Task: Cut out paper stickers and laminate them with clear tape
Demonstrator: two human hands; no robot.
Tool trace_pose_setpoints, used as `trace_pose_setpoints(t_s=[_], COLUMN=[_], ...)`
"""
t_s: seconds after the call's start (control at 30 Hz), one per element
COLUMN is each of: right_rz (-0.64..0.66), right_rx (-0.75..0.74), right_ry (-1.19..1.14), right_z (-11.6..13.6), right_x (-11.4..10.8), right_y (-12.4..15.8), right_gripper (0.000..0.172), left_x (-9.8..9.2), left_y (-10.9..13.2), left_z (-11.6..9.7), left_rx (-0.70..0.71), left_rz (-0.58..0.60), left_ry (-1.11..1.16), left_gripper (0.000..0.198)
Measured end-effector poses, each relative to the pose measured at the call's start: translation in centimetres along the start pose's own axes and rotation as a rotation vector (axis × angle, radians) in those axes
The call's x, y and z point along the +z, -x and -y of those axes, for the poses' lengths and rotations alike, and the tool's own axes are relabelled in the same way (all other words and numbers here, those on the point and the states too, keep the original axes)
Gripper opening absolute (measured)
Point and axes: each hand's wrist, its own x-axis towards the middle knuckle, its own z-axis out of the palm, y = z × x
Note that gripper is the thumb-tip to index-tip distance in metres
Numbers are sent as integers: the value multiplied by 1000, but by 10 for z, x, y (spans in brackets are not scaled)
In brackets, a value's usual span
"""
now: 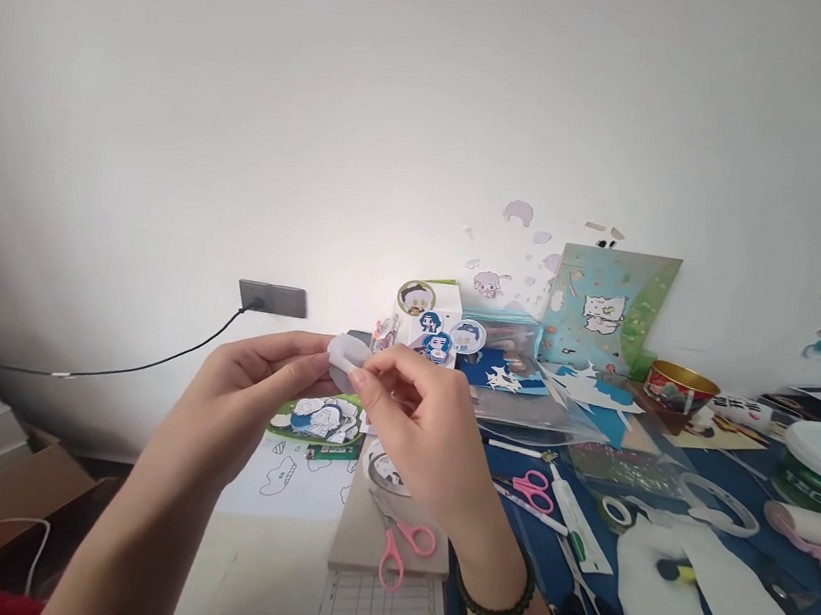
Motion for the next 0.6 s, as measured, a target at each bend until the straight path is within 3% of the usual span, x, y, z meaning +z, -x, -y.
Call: trace_pose_setpoints(t_s=[0.6], right_rz=[29], right_rx=[1], right_ry=[-84], right_z=[0], right_x=[-5], right_y=[-3], right_gripper=[18], left_x=[-2], left_y=[2], left_z=[-5], left_rx=[-19], left_rz=[73], left_ry=[-21], left_gripper=[19])
